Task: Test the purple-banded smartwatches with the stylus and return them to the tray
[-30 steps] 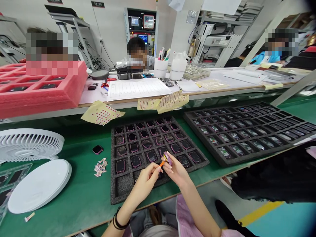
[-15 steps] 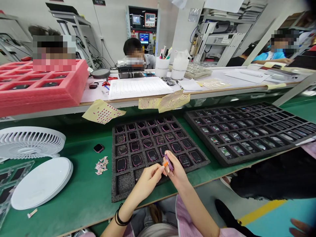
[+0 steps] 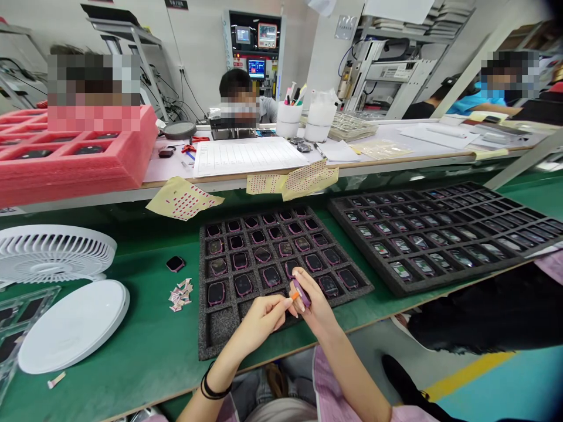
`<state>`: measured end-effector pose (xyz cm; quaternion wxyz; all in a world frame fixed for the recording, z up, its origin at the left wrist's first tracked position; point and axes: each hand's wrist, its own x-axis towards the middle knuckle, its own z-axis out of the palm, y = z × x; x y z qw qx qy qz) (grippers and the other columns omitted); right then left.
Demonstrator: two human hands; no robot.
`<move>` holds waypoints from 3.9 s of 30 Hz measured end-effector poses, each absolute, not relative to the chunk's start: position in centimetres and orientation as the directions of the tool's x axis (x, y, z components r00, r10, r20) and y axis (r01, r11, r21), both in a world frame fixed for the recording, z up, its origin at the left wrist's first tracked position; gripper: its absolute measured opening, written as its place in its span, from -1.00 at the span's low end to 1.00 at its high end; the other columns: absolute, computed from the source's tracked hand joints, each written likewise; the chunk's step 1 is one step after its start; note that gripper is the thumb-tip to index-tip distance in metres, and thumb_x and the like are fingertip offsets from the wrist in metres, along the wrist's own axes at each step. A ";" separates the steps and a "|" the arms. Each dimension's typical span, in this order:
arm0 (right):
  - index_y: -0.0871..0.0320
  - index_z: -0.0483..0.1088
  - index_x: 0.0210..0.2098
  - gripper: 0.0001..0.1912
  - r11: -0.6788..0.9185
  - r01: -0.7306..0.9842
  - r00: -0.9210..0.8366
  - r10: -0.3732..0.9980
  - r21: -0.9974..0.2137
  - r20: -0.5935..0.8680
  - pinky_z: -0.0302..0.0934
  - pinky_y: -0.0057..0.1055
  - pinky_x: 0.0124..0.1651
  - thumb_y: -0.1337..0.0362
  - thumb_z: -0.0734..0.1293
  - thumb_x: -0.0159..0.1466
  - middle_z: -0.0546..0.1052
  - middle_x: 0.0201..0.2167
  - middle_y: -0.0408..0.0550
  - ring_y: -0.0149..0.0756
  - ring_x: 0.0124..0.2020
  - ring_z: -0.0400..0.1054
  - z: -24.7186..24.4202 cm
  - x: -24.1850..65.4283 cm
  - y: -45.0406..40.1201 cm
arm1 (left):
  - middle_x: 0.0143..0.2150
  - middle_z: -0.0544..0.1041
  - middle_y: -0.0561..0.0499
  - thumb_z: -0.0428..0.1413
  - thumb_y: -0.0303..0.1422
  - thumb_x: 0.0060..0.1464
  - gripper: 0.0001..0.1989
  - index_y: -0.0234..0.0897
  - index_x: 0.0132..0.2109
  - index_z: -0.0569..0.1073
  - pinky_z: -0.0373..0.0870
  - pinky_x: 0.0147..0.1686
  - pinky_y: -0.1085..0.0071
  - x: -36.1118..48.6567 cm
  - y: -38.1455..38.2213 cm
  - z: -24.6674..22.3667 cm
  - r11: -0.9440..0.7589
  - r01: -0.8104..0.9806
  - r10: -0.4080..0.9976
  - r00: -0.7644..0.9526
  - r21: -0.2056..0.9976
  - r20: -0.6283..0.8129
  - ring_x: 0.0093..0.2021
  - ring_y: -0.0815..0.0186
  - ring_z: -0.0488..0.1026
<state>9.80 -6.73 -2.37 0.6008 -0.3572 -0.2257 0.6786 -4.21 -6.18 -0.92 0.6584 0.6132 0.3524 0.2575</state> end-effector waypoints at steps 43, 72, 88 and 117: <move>0.11 0.41 -0.39 -0.63 0.298 0.905 -0.154 0.895 -0.304 0.419 0.03 -0.26 -0.27 -0.07 0.25 0.25 0.39 -0.42 0.00 -0.15 -0.34 0.21 -6.7 11.4 -8.2 | -0.29 0.57 -0.11 -0.12 -0.16 0.21 -0.68 -0.25 -0.09 0.38 0.28 -0.38 0.40 -17.3 -5.0 -2.5 0.174 0.780 0.970 -0.243 0.601 0.034 -0.33 0.13 0.52; 0.10 0.25 -0.32 -0.71 -0.229 -0.617 -0.117 0.973 -0.753 -0.200 -0.11 -0.66 -0.73 0.13 0.42 0.14 0.36 -0.65 -0.34 -0.67 -0.82 -0.03 -1.6 7.3 -6.8 | -0.62 0.10 0.20 -0.08 -0.10 0.22 -0.58 -0.36 -0.38 0.43 -0.09 -0.60 0.53 -6.4 -7.6 -0.9 0.087 0.114 0.880 0.457 0.990 -0.130 -0.61 0.49 -0.02; 0.12 0.26 -0.35 -0.68 -0.247 -0.631 -0.116 0.967 -0.735 -0.226 -0.22 -0.68 -0.77 0.10 0.44 0.10 0.24 -0.73 -0.41 -0.68 -0.84 -0.11 -1.6 7.1 -7.0 | -0.67 0.07 0.23 -0.03 -0.04 0.16 -0.54 -0.38 -0.40 0.44 -0.13 -0.63 0.52 -6.5 -7.4 -0.3 0.143 0.046 0.847 0.512 0.989 -0.146 -0.66 0.52 -0.07; 0.04 0.42 -0.26 -0.65 0.195 0.326 0.092 0.967 -0.925 0.236 0.36 -0.30 -0.24 -0.09 0.30 0.18 0.56 -0.30 -0.01 -0.11 -0.25 0.47 -8.3 10.6 -6.9 | -0.56 0.21 0.12 -0.06 -0.16 0.21 -0.64 -0.26 -0.49 0.22 0.02 -0.48 0.47 -13.4 -6.0 -0.9 -0.033 0.551 0.986 -0.118 0.834 0.118 -0.52 0.40 0.16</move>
